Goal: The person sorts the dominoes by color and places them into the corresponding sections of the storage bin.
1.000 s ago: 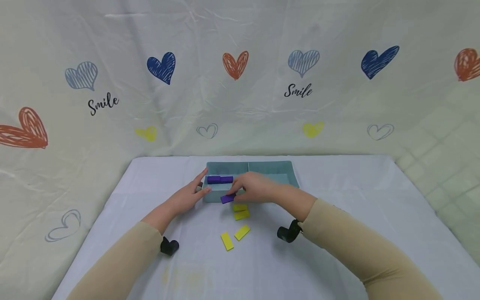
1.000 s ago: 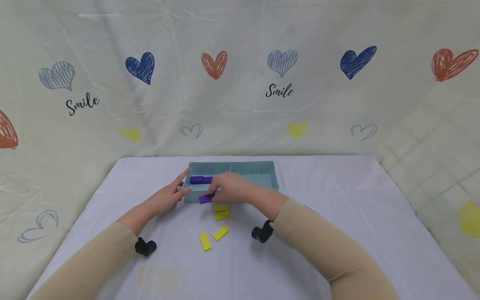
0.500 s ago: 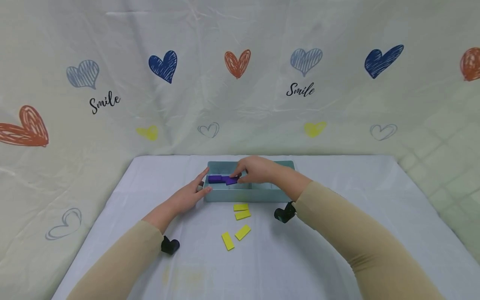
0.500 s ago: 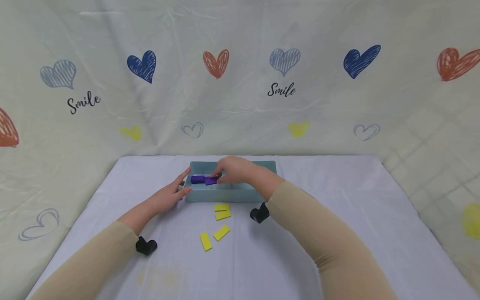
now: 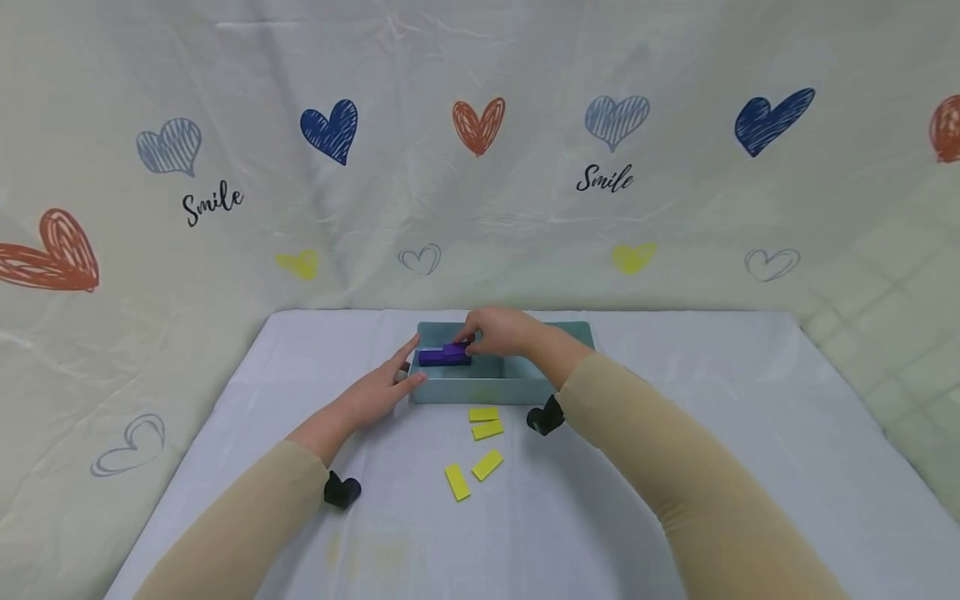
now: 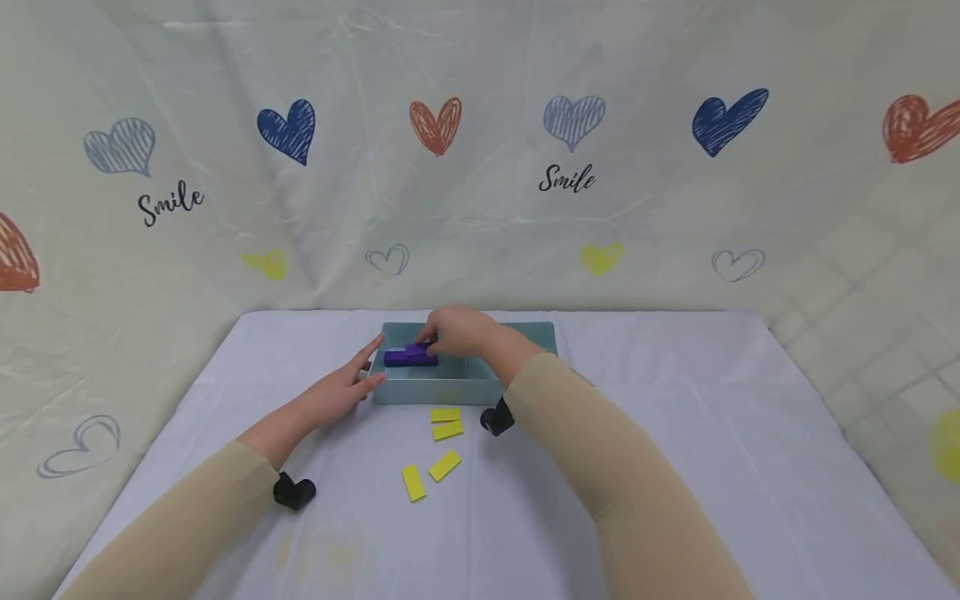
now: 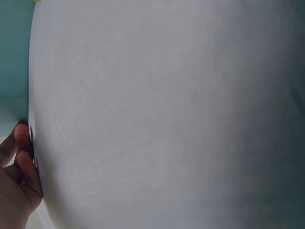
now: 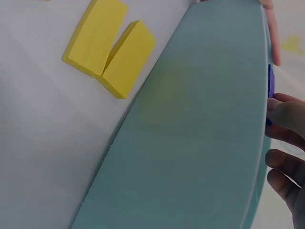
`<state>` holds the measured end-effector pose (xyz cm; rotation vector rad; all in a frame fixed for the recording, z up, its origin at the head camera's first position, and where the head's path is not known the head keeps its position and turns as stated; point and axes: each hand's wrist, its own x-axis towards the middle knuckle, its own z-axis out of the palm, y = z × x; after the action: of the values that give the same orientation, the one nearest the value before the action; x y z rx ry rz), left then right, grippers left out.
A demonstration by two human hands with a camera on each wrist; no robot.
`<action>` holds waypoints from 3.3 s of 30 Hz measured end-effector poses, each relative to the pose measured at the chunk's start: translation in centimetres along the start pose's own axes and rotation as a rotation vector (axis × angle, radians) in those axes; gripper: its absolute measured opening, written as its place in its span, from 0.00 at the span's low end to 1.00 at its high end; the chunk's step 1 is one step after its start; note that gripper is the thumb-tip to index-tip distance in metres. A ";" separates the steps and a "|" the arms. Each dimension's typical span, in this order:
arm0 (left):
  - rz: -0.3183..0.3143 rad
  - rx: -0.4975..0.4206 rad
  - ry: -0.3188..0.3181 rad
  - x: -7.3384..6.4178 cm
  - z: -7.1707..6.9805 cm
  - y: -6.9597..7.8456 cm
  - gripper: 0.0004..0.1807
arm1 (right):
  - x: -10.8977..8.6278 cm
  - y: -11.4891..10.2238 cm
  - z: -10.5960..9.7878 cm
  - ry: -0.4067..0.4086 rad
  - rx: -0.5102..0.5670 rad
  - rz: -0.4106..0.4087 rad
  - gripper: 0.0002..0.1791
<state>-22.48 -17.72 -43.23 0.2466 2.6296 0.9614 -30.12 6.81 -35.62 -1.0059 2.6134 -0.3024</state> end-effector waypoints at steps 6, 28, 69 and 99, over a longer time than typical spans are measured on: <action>0.012 0.006 0.001 0.2 0.1 -0.3 0.41 | 1.1 0.4 0.8 -0.011 -0.069 0.024 0.16; 0.013 -0.003 0.017 0.3 0.2 -0.4 0.41 | 1.6 -0.3 2.3 0.011 -0.183 0.094 0.15; 0.025 0.004 0.010 0.1 -0.1 -0.2 0.41 | 1.6 -0.2 2.8 0.062 -0.203 0.060 0.19; -0.001 0.021 0.005 0.2 0.0 -0.1 0.41 | -5.3 1.1 0.2 0.267 -0.085 -0.040 0.19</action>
<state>-22.63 -17.72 -43.35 0.2487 2.6457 0.9356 -26.94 11.20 -34.98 -1.1149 2.8692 -0.3603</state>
